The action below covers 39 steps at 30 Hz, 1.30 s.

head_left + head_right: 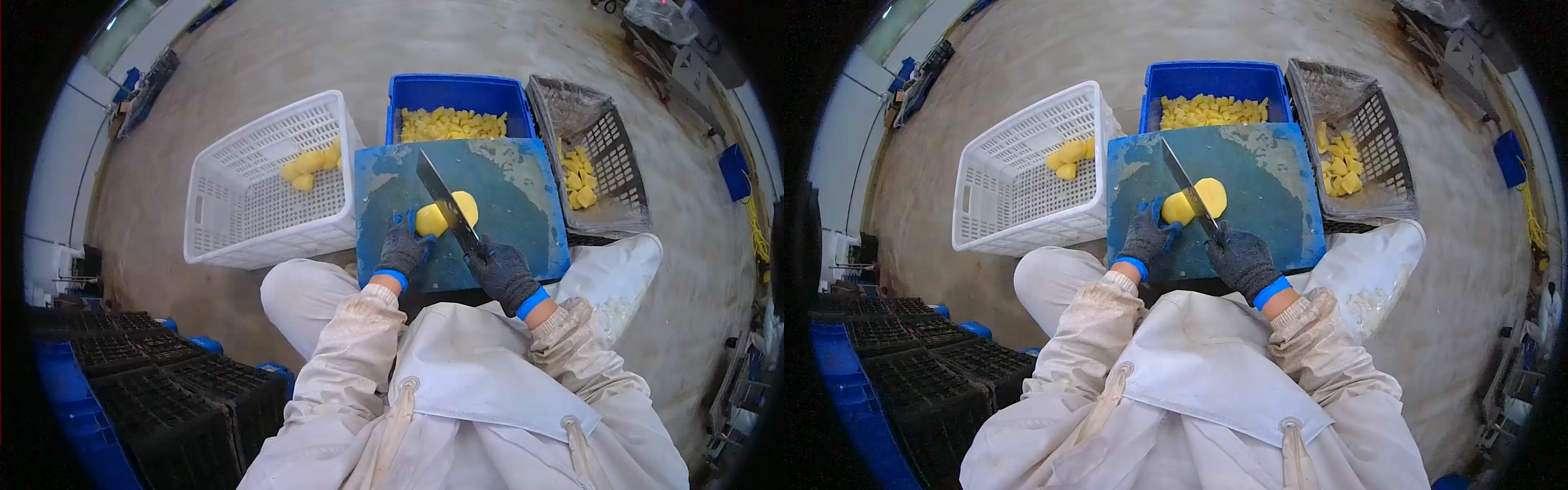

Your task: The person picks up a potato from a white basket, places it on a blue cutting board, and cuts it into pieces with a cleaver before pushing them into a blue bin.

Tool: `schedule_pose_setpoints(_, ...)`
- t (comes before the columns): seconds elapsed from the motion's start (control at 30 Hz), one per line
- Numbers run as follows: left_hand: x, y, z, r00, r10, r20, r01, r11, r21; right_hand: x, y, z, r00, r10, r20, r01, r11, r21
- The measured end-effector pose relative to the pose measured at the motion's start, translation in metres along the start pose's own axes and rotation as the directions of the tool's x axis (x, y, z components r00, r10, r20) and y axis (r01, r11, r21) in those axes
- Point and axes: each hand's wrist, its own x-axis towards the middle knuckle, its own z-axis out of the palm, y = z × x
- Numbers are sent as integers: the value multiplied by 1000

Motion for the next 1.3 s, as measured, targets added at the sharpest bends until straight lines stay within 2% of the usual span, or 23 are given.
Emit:
schedule_pose_setpoints(0.03,1,-1,-1,1000,0,1,0,1000,-2,1,-1,0,999,42,8,-43,999,20)
schedule_pose_setpoints(0.1,1,-1,-4,990,-98,105,109,988,-108,3,0,1,998,47,31,-47,999,-12)
schedule_pose_setpoints(0.2,3,-6,3,997,-65,30,67,992,-111,9,1,-2,995,53,81,-49,997,-52)
schedule_pose_setpoints(0.37,2,-3,2,994,-105,32,108,986,-125,26,5,6,984,49,170,-37,996,-75)
schedule_pose_setpoints(0.43,1,-2,2,995,-96,26,98,990,-103,34,14,25,993,51,106,-39,993,-113)
schedule_pose_setpoints(0.53,1,-2,4,996,-82,-31,78,990,-118,28,8,17,999,2,48,2,997,-74)
schedule_pose_setpoints(0.67,-5,-2,3,995,-95,26,98,985,-141,9,-10,2,1000,8,4,-8,1000,16)
schedule_pose_setpoints(0.73,1,0,-1,993,-111,49,117,982,-148,5,-14,-5,998,-56,38,59,993,-100)
schedule_pose_setpoints(0.87,0,-1,1,993,-110,39,115,981,-159,4,-5,4,994,-30,106,51,979,-197)
schedule_pose_setpoints(1.0,-1,-3,4,995,-101,-9,99,984,-146,12,-4,18,996,-28,87,39,991,-130)
schedule_pose_setpoints(1.13,0,-1,2,990,-138,34,142,973,-182,31,-5,31,997,-7,82,12,999,-51)
schedule_pose_setpoints(1.2,-3,-3,7,995,-36,-97,21,988,-153,21,-5,26,997,-17,73,20,999,-36)
schedule_pose_setpoints(1.27,-1,-7,7,991,-52,-121,29,982,-185,15,-10,18,1000,-16,-2,16,1000,15)
schedule_pose_setpoints(1.3,-12,-8,10,991,-76,-110,51,976,-213,7,-13,14,1000,-10,17,10,1000,13)
